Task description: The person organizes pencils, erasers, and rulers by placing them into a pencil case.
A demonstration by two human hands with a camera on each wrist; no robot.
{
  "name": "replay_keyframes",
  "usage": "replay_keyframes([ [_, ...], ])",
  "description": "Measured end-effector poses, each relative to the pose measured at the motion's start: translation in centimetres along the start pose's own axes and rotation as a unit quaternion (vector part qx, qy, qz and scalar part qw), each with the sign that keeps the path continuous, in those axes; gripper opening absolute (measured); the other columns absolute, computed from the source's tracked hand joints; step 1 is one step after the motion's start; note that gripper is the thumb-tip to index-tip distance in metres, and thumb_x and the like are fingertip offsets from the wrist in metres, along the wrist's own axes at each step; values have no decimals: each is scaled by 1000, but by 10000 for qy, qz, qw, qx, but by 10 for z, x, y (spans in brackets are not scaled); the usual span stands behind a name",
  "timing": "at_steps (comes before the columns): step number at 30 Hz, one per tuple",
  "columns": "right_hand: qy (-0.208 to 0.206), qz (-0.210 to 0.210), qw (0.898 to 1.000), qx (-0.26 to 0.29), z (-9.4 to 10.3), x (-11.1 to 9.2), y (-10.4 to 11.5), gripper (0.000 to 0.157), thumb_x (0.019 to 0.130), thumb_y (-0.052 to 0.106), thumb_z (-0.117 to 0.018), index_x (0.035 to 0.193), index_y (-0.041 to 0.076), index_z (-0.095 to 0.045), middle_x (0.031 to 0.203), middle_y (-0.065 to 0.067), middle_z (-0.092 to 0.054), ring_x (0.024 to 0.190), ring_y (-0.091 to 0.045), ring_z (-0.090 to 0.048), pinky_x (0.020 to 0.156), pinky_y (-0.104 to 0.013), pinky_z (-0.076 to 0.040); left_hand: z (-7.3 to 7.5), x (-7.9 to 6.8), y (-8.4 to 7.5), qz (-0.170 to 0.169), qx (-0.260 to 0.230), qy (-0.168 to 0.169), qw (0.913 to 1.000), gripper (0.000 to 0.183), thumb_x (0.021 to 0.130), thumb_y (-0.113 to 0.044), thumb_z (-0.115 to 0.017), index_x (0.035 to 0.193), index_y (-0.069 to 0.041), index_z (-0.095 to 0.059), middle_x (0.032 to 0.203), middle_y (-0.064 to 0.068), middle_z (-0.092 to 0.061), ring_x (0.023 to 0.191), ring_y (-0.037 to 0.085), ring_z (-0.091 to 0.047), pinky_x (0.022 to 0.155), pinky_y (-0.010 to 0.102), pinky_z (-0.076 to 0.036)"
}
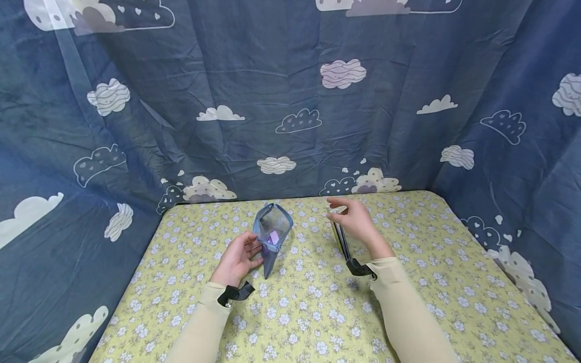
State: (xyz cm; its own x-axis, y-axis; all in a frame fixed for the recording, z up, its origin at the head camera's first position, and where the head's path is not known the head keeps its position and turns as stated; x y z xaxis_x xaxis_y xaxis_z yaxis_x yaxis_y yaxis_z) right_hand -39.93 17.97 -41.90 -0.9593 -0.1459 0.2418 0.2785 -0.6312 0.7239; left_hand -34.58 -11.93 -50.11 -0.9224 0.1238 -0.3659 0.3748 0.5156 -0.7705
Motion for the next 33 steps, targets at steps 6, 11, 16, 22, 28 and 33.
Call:
replay_keyframes([
  [6, -104, -178, 9998, 43, 7, -2, -24, 46, 79, 41, -68, 123, 34, -54, 110, 0, -59, 78, -17, -57, 62, -33, -47, 1, -1, -1, -41, 35, -50, 10000, 14, 82, -15, -60, 78, -8, -49, 129, 22, -36, 119, 36, -34, 97, 61, -20],
  [11, -142, -297, 9994, 61, 9, -3, -41, 47, 79, 31, -70, 123, 31, -55, 110, 0, -60, 80, -18, -57, 64, -34, -47, 1, -1, 0, -50, 31, -53, 10000, 14, 81, -15, -60, 78, -8, -48, 127, 21, -37, 119, 36, -33, 97, 60, -21],
  [16, -66, -462, 9984, 307, 5, -5, -58, 47, 78, 25, -72, 122, 27, -56, 111, -4, -60, 81, -20, -59, 63, -35, -49, 1, 1, 0, -60, 30, -72, 10000, 13, 82, -15, -59, 79, -8, -49, 129, 23, -35, 121, 36, -32, 97, 61, -20],
  [22, 17, -610, 9951, 773, -4, -6, -77, 46, 79, 13, -70, 123, 17, -56, 111, -13, -59, 78, -24, -63, 62, -42, -51, 1, 1, 1, -42, -6, -124, 9999, 14, 82, -15, -60, 79, -8, -48, 130, 24, -34, 121, 36, -32, 97, 61, -20],
  [28, -70, -760, 9914, 1062, -13, -7, -96, 50, 74, 7, -73, 122, 12, -58, 106, -17, -60, 91, -29, -60, 62, -39, -52, 1, 1, 1, -21, -6, -95, 10000, 15, 81, -15, -60, 77, -7, -48, 133, 24, -33, 120, 36, -33, 97, 61, -19],
  [33, -111, -867, 9931, 785, -17, -7, -107, 52, 73, 10, -76, 122, 12, -58, 98, -11, -62, 87, -23, -58, 61, -32, -50, 2, 1, 0, -3, 11, -107, 9999, 15, 82, -15, -59, 77, -7, -48, 133, 24, -33, 120, 36, -33, 97, 61, -19],
])
Point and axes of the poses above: each hand's wrist, its own x-axis towards the middle knuckle, its own z-axis out of the back of the hand, y = z × x, the point moved 8 cm from there along x, towards the middle knuckle
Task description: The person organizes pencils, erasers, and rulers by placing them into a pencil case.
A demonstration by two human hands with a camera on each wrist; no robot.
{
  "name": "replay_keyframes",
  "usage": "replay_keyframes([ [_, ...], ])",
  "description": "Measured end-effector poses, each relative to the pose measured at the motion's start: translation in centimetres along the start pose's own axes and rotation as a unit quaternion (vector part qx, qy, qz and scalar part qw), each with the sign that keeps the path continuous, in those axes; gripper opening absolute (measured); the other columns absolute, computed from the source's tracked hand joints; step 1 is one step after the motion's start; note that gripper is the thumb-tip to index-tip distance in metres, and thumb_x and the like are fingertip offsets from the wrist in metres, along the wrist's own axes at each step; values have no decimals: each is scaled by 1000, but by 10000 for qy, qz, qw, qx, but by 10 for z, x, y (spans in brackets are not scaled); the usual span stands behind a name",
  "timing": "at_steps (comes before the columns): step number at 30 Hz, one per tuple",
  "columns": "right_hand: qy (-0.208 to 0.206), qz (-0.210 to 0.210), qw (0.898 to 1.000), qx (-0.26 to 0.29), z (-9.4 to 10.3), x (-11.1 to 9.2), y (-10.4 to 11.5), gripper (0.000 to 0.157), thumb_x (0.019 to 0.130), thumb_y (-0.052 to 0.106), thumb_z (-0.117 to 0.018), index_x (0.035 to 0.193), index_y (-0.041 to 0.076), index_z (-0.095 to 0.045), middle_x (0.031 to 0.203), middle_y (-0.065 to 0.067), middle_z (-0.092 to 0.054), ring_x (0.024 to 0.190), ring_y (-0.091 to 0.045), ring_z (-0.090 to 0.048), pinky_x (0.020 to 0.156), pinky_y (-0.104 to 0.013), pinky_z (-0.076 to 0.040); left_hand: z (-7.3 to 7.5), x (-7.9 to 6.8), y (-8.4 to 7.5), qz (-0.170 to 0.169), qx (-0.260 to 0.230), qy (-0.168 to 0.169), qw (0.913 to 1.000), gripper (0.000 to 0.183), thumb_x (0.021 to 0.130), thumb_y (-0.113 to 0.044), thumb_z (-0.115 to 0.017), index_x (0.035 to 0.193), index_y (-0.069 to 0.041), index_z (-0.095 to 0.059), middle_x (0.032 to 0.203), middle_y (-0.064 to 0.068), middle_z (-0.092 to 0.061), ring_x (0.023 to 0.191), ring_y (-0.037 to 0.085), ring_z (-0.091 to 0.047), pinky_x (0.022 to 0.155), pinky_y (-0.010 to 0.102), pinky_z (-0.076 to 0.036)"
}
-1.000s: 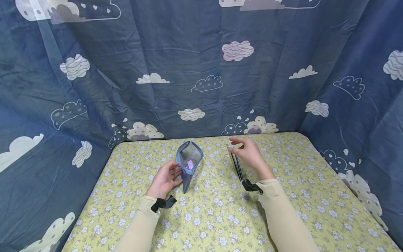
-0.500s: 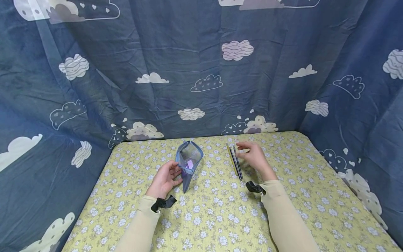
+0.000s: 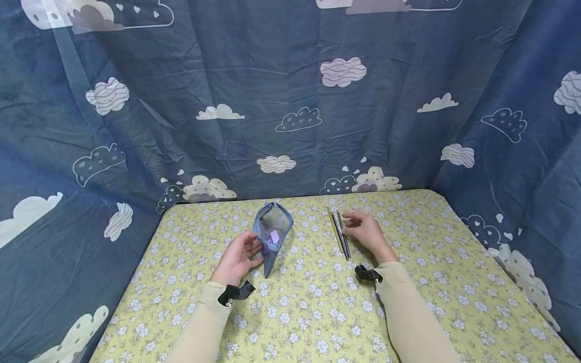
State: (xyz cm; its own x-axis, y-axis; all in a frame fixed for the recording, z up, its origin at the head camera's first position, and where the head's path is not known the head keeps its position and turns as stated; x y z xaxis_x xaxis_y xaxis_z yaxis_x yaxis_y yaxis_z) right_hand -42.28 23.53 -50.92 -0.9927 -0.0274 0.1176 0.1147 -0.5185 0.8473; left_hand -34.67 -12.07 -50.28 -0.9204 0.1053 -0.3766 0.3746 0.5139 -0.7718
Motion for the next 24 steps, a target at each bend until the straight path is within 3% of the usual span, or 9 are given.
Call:
replay_keyframes([
  [8, -2, -36, 9995, -308, -5, -2, -6, 53, 75, 18, -75, 124, 15, -56, 88, -5, -61, 67, -22, -56, 57, -35, -46, 0, -2, -2, -57, -17, -43, 10000, 15, 82, -14, -59, 75, -8, -49, 129, 23, -37, 120, 37, -33, 97, 62, -18],
  [14, 31, 69, 9980, -624, -7, -2, -2, 56, 74, 21, -75, 125, 15, -54, 79, -2, -62, 63, -21, -56, 60, -36, -43, 0, -3, -4, -79, -7, 4, 10000, 16, 82, -15, -60, 74, -8, -48, 130, 23, -36, 119, 37, -33, 97, 62, -18],
  [19, 51, 74, 9983, -575, -5, -3, -2, 55, 75, 21, -74, 126, 15, -54, 77, -2, -63, 64, -19, -57, 64, -35, -43, 0, -1, -2, -23, -64, 13, 10000, 15, 82, -15, -60, 73, -9, -49, 133, 24, -34, 120, 36, -32, 97, 62, -17],
  [24, 88, 22, 9991, -404, -3, -4, -6, 52, 79, 16, -70, 127, 14, -52, 79, -6, -62, 61, -22, -54, 60, -36, -42, 1, 0, 0, 6, -90, -48, 9999, 15, 81, -15, -60, 74, -9, -49, 131, 23, -36, 120, 36, -33, 97, 62, -17],
])
Point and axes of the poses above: each hand's wrist, its own x-axis towards the middle knuckle, its own z-axis out of the back of the hand, y = z × x, the point moved 8 cm from there along x, towards the middle knuckle
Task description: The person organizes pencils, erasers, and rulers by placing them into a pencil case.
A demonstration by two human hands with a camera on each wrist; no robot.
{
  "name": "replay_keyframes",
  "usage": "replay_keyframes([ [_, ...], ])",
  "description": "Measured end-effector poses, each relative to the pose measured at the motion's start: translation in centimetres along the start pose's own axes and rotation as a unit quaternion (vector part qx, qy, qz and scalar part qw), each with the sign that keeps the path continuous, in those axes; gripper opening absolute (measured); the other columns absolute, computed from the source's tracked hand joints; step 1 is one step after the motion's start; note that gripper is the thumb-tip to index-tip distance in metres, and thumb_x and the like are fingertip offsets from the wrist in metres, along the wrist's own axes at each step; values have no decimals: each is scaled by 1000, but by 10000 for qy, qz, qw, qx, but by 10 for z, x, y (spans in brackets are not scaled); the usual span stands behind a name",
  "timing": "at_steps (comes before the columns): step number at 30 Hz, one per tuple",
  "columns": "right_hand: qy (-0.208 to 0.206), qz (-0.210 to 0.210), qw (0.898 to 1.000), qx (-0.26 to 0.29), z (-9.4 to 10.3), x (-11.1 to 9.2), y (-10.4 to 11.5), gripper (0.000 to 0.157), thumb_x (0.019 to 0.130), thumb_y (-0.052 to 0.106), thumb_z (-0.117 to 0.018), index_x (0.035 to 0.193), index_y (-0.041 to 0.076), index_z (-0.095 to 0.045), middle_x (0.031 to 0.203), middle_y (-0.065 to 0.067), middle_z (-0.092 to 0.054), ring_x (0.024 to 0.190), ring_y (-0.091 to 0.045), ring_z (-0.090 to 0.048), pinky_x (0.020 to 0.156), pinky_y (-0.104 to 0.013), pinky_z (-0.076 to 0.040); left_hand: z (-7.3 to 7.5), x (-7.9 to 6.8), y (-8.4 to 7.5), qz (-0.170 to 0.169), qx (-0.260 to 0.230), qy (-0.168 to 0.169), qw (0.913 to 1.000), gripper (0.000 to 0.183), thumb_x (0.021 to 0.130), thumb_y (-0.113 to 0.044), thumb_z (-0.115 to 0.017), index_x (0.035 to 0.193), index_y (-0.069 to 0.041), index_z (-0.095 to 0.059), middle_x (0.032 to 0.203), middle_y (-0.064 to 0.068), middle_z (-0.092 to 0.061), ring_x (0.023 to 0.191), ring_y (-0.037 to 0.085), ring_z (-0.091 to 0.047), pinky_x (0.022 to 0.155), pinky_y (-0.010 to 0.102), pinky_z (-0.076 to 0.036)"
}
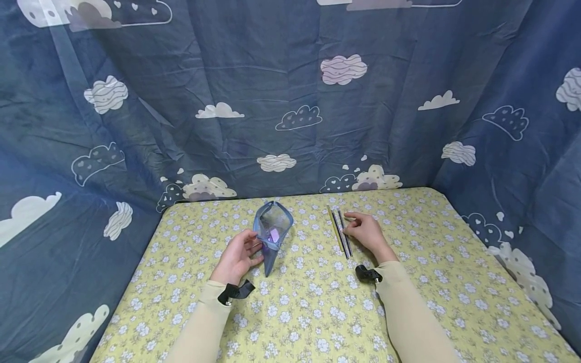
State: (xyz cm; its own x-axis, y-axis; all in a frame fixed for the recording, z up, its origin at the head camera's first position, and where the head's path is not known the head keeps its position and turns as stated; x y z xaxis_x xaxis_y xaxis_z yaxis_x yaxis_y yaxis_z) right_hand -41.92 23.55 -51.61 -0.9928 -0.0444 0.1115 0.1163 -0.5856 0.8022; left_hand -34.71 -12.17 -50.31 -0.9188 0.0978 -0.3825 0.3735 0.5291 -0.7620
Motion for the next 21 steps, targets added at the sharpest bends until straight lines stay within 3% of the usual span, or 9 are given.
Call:
replay_keyframes([
  [9, -59, -50, 9995, -311, -1, -1, 2, 58, 74, 25, -76, 127, 17, -53, 82, -3, -62, 63, -21, -55, 62, -36, -42, 1, 1, 1, -9, 19, -102, 9999, 15, 81, -15, -61, 78, -7, -48, 127, 21, -40, 118, 36, -34, 97, 62, -19],
  [15, -154, -25, 9986, -508, 0, 1, 4, 57, 74, 21, -76, 126, 16, -54, 81, -2, -62, 65, -19, -56, 65, -35, -43, 1, 0, 0, -9, 45, -81, 10000, 15, 81, -15, -60, 78, -8, -48, 127, 21, -39, 118, 36, -34, 97, 62, -19],
  [21, -343, -116, 9956, -862, 4, 1, 7, 58, 72, 13, -73, 126, 13, -54, 77, -2, -63, 59, -17, -56, 57, -35, -44, 0, 0, -2, 6, 60, -73, 10000, 14, 82, -15, -59, 79, -8, -48, 126, 21, -39, 118, 36, -34, 97, 62, -19],
])
Point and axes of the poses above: each hand's wrist, its own x-axis towards the middle knuckle, its own z-axis out of the back of the hand, y = z × x, the point moved 8 cm from there along x, towards the middle knuckle
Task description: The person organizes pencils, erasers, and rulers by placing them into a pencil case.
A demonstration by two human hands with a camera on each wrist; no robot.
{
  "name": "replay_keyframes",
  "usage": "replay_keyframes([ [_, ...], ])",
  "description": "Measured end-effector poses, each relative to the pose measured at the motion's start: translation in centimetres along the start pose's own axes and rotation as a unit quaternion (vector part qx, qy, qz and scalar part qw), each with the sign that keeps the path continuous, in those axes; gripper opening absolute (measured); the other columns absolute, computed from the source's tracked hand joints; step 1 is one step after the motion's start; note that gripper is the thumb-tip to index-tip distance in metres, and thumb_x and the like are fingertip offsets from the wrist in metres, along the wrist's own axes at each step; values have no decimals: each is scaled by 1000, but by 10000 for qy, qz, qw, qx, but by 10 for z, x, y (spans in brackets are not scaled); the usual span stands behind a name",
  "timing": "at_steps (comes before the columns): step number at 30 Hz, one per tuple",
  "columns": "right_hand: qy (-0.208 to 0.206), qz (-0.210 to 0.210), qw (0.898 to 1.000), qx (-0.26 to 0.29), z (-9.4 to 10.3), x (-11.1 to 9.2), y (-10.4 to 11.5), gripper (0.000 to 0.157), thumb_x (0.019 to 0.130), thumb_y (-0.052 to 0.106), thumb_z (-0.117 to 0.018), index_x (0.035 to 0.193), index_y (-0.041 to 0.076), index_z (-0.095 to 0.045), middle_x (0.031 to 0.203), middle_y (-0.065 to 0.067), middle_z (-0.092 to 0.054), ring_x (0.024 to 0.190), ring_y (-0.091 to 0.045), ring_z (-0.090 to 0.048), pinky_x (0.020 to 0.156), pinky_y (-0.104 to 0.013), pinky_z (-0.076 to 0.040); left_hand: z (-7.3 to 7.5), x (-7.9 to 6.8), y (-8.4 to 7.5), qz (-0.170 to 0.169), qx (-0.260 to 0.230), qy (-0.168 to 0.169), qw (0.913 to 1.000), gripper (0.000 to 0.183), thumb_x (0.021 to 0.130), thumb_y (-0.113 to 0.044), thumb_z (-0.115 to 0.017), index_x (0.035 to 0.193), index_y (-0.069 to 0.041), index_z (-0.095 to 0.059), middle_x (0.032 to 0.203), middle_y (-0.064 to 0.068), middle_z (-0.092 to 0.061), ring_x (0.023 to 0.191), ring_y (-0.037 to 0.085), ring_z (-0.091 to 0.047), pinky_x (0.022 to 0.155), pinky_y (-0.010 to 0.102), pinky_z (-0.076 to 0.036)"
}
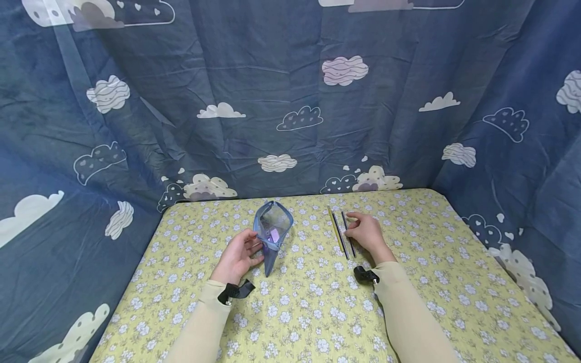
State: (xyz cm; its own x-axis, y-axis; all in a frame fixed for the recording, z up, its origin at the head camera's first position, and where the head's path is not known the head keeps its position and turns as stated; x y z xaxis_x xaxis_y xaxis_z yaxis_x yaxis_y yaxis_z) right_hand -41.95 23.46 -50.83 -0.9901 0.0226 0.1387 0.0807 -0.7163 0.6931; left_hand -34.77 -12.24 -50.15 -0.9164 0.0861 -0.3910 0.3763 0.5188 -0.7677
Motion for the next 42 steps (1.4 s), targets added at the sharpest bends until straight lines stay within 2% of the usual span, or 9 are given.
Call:
replay_keyframes([
  [8, -252, -125, 9993, -230, 5, -3, 5, 60, 69, 7, -67, 126, 12, -53, 72, -2, -63, 55, -16, -56, 55, -34, -43, 0, 0, 0, 60, -12, -17, 10000, 14, 81, -15, -60, 79, -8, -48, 124, 21, -41, 117, 36, -34, 96, 62, -19],
  [12, -167, -213, 9996, 96, 4, -4, 2, 60, 70, 7, -64, 128, 13, -51, 66, -2, -60, 50, -16, -49, 47, -33, -38, 0, 1, 0, 89, -10, -10, 10000, 14, 81, -15, -59, 79, -8, -47, 123, 20, -41, 117, 36, -34, 97, 62, -19],
  [16, -52, -411, 9962, 769, 3, -3, -4, 58, 72, 5, -62, 129, 15, -51, 63, -6, -53, 48, -18, -40, 44, -32, -36, 0, 1, 1, 99, -6, 0, 10000, 14, 81, -15, -59, 78, -8, -48, 124, 21, -40, 117, 36, -35, 97, 61, -19],
  [20, 65, -644, 9825, 1749, 1, -1, -7, 56, 73, 3, -63, 127, 14, -53, 77, -13, -58, 58, -24, -50, 51, -34, -45, -1, 1, 0, 99, -28, 0, 9999, 13, 81, -15, -60, 76, -8, -49, 127, 22, -39, 117, 36, -35, 97, 62, -19],
  [24, 270, -854, 9580, 2723, -2, 0, -6, 53, 78, 4, -65, 128, 13, -52, 99, -20, -60, 78, -33, -60, 63, -36, -51, -1, 0, 0, 116, -51, 0, 9999, 13, 82, -14, -59, 77, -8, -48, 128, 22, -38, 117, 36, -35, 97, 62, -19],
  [28, 453, -983, 9326, 3442, -4, 0, -2, 55, 79, 3, -66, 130, 12, -49, 114, -19, -59, 97, -36, -58, 67, -33, -51, -1, 0, 0, 111, -45, 5, 9999, 13, 81, -14, -59, 78, -7, -48, 129, 22, -38, 118, 36, -34, 97, 62, -19],
  [33, 719, -931, 9068, 4048, -6, -2, 5, 54, 82, 2, -63, 132, 10, -47, 119, -23, -54, 99, -36, -58, 65, -30, -52, 0, 0, 1, 102, -43, 0, 9999, 14, 80, -15, -60, 75, -8, -49, 127, 22, -39, 118, 37, -34, 96, 62, -19],
  [37, 877, -857, 8982, 4222, -7, -3, 14, 53, 84, 3, -62, 133, 11, -45, 121, -23, -53, 99, -35, -58, 69, -32, -52, 1, 0, 0, 82, -52, -14, 10000, 14, 80, -14, -59, 75, -7, -49, 125, 21, -40, 118, 37, -33, 97, 62, -19],
  [42, 857, -837, 9030, 4125, -7, -2, 25, 53, 84, 2, -61, 133, 14, -46, 122, -22, -52, 103, -38, -54, 77, -39, -49, -1, 1, 0, 69, 9, 68, 10000, 12, 83, -15, -58, 79, -8, -49, 129, 22, -38, 120, 37, -32, 97, 62, -18],
])
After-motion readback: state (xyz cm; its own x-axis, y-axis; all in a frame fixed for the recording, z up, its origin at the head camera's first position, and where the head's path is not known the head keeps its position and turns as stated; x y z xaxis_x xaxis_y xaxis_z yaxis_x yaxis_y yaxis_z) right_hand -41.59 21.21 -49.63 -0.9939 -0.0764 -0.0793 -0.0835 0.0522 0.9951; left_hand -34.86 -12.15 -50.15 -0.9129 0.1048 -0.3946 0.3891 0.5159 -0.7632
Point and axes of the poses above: each hand's wrist, its own x-axis towards the middle knuckle, its own z-axis out of the back of the hand, y = z × x, the point moved 8 cm from there along x, towards the middle knuckle
